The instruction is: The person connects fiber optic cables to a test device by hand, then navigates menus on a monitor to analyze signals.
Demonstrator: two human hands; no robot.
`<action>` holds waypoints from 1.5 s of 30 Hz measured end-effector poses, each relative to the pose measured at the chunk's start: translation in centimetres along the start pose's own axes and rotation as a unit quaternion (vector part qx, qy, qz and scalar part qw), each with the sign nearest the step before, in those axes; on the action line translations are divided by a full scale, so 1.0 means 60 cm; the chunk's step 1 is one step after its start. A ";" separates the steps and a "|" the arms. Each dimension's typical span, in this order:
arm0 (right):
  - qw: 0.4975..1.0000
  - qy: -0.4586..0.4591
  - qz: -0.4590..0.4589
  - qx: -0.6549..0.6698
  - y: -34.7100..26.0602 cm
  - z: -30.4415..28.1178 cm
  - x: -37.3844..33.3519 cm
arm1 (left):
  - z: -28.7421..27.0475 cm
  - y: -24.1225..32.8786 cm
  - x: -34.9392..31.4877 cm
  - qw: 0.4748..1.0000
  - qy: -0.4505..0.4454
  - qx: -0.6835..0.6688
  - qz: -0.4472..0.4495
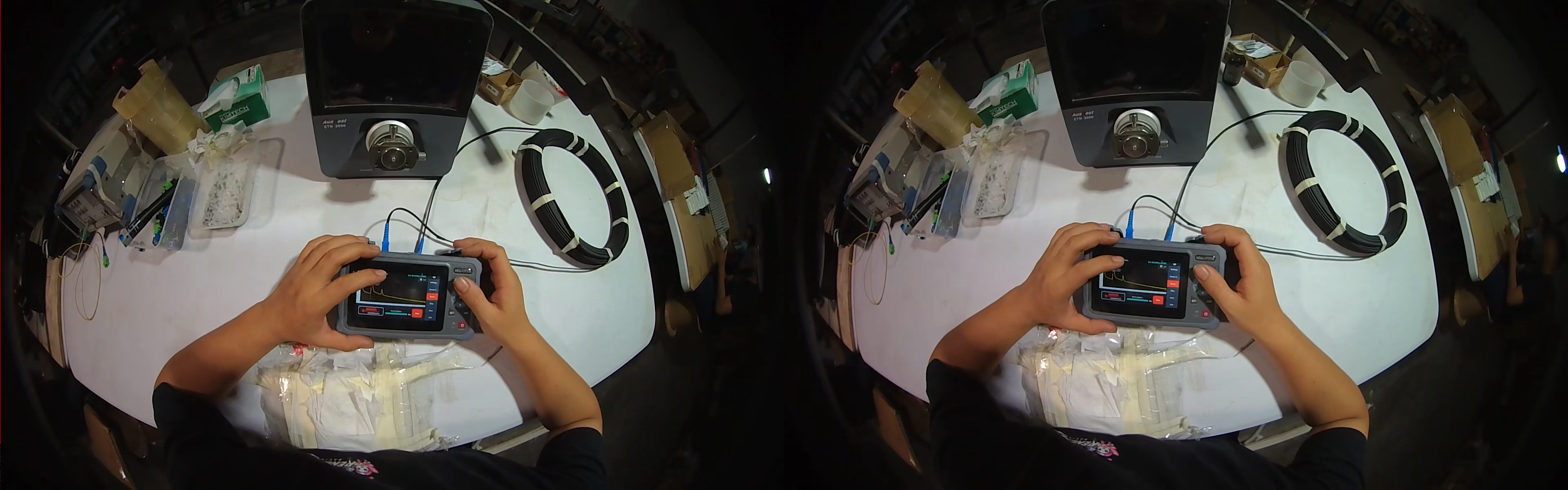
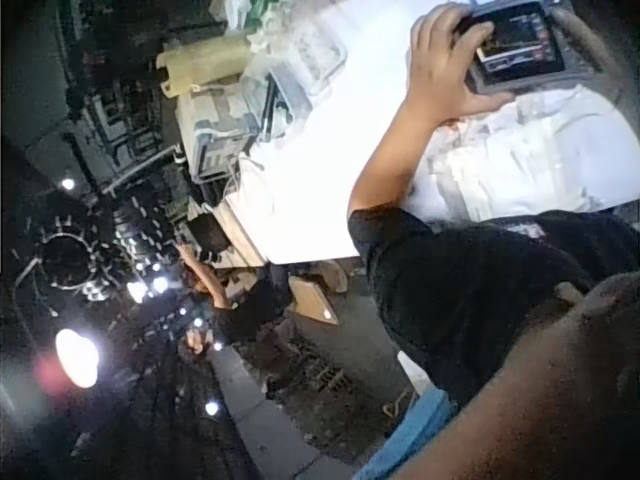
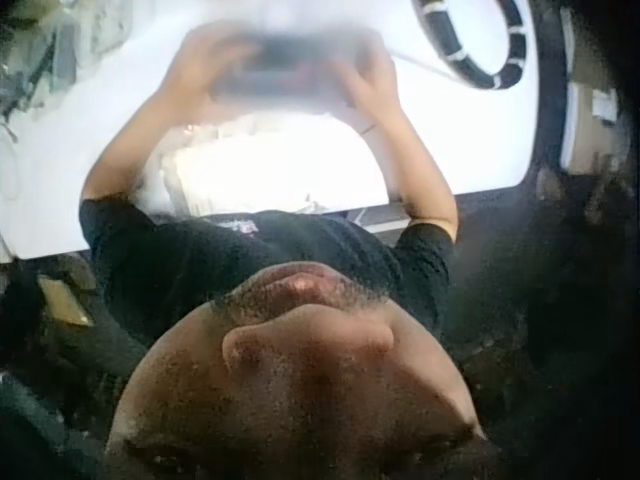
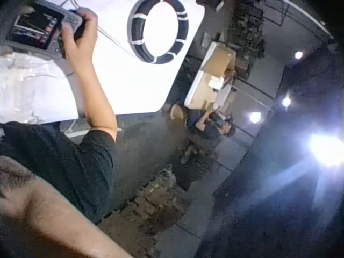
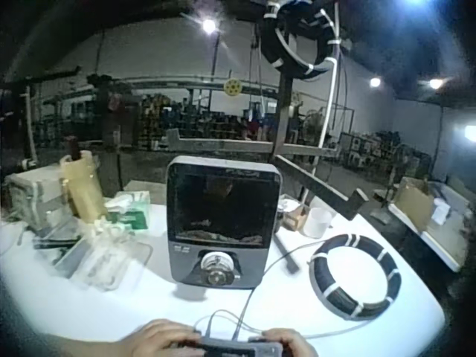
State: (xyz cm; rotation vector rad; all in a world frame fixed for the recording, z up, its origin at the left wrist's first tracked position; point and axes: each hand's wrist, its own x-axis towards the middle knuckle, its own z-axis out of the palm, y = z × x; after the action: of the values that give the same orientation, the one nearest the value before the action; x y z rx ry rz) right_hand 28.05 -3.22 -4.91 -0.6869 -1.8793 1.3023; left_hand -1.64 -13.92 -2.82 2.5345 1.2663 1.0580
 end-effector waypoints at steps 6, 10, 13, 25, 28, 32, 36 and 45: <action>0.999 -0.004 0.035 0.019 -0.010 -0.001 0.001 | 0.000 -0.003 0.005 1.000 0.009 -0.004 0.004; 1.000 0.002 0.010 0.004 -0.002 0.003 0.001 | 0.001 -0.003 0.000 1.000 0.013 -0.011 0.004; 1.000 -0.001 0.012 -0.004 0.001 0.001 -0.001 | -0.004 -0.006 0.001 1.000 0.011 -0.013 0.006; 1.000 -0.001 0.017 0.016 -0.003 -0.002 -0.005 | -0.028 -0.019 0.001 0.996 -0.051 0.034 0.059; 1.000 0.001 0.019 0.024 -0.006 0.000 -0.002 | -0.022 -0.022 -0.003 0.998 -0.040 0.010 0.037; 1.000 -0.004 0.012 0.015 0.001 -0.001 -0.004 | -0.015 -0.027 -0.007 0.999 -0.013 -0.028 0.021; 0.999 -0.004 0.020 0.036 0.001 0.000 -0.005 | -0.019 -0.022 -0.005 0.999 -0.033 -0.014 0.036; 1.000 0.002 0.016 0.025 0.003 -0.002 -0.005 | -0.020 -0.004 -0.008 0.996 -0.056 0.048 0.054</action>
State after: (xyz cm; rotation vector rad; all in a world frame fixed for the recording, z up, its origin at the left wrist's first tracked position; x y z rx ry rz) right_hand 28.35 -3.31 -5.14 -0.6949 -1.8338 1.3616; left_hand -2.74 -14.35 -2.26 2.7179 1.1911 0.8810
